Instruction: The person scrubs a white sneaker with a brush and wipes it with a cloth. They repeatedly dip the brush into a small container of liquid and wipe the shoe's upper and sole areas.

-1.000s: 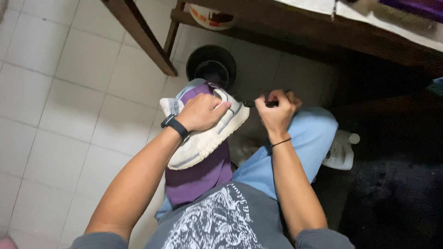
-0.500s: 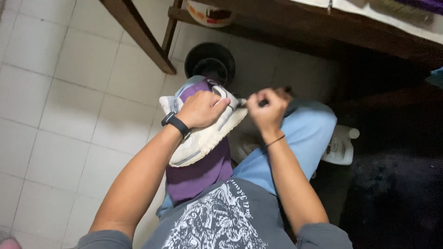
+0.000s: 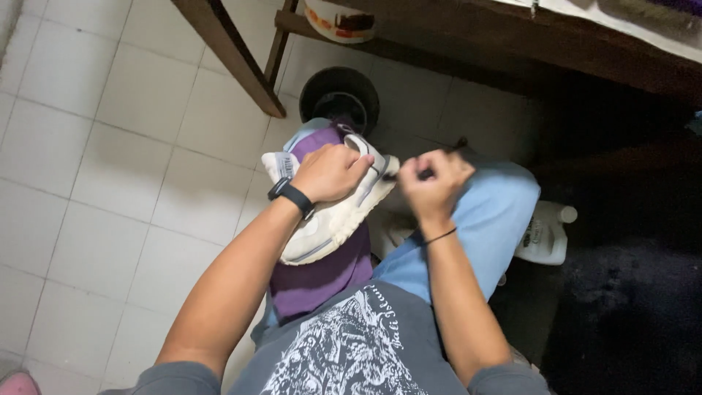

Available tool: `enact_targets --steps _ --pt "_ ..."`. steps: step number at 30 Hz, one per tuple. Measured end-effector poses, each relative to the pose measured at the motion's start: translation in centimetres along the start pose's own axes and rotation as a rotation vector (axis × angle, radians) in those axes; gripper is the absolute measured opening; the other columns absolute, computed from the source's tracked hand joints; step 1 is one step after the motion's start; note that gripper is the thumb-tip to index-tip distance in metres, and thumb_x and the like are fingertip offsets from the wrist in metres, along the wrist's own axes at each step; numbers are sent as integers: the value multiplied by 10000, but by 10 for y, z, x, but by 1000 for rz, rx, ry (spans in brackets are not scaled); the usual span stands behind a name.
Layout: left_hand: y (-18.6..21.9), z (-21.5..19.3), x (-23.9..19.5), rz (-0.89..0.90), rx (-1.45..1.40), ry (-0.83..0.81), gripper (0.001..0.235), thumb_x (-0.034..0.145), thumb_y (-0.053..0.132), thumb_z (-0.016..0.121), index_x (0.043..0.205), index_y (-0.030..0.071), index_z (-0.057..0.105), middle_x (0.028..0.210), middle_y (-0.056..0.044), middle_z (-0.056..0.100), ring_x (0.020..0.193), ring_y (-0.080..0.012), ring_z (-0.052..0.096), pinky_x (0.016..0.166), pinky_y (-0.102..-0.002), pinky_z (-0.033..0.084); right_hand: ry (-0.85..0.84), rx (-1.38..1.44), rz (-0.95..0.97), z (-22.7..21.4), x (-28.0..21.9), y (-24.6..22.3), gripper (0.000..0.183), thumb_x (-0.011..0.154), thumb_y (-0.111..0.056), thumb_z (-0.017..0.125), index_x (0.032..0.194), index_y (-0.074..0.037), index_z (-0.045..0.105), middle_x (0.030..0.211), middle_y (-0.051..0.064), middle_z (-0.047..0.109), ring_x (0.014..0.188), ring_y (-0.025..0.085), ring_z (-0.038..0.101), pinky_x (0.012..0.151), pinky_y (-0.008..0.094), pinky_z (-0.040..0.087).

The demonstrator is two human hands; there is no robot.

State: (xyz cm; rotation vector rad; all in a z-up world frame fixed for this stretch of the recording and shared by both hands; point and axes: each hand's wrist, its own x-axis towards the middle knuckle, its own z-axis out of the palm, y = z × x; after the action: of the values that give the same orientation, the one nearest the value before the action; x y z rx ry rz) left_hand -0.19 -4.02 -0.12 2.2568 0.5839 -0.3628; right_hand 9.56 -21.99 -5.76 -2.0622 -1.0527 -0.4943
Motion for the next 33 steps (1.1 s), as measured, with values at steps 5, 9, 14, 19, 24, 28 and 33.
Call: enact_targets --steps 5,9,14,19,24,28,33 --pt "10 -11 -6 8 11 -28 544 972 505 429 722 86 670 799 -247 708 945 -464 699 779 -542 526 -15 244 -27 0 -9 -24 280 664 -216 753 563 -224 491 550 -34 499 639 233 500 815 387 346" --pt "8 -4 -3 18 27 16 533 969 497 446 705 91 669 781 -236 712 926 -461 707 772 -537 528 27 178 -1 3 -15 -21 263 706 -214 777 612 -231 532 591 -23 489 644 262 519 799 383 373" --pt "12 -9 -9 -4 18 -11 553 972 512 427 729 86 682 808 -240 720 960 -458 706 796 -544 531 23 257 -111 -4 -8 -38 287 665 -250 782 523 -257 532 522 -34 504 594 250 497 763 389 352" --pt "16 -5 -13 6 41 16 526 975 464 435 724 79 691 799 -240 722 945 -462 709 805 -544 536 -46 314 -114 -19 -17 -73 308 680 -263 775 582 -232 484 545 -44 483 627 223 473 809 396 337" --pt "11 1 -10 11 12 38 527 974 475 441 722 85 691 796 -238 722 952 -456 712 799 -541 537 2 213 -115 -13 1 -54 287 692 -204 758 573 -205 496 538 -8 498 628 264 508 784 402 355" --pt "11 -5 -8 7 14 24 532 973 469 437 733 72 696 814 -256 720 968 -472 701 807 -555 533 -42 225 -188 -15 6 -58 271 653 -217 734 558 -223 480 539 -32 489 625 236 472 792 406 341" --pt "14 -4 -14 26 25 51 525 977 462 441 723 81 697 806 -247 722 957 -462 707 794 -553 539 -88 198 -166 -20 6 -70 256 652 -218 762 623 -215 507 578 -27 507 651 235 487 802 404 347"
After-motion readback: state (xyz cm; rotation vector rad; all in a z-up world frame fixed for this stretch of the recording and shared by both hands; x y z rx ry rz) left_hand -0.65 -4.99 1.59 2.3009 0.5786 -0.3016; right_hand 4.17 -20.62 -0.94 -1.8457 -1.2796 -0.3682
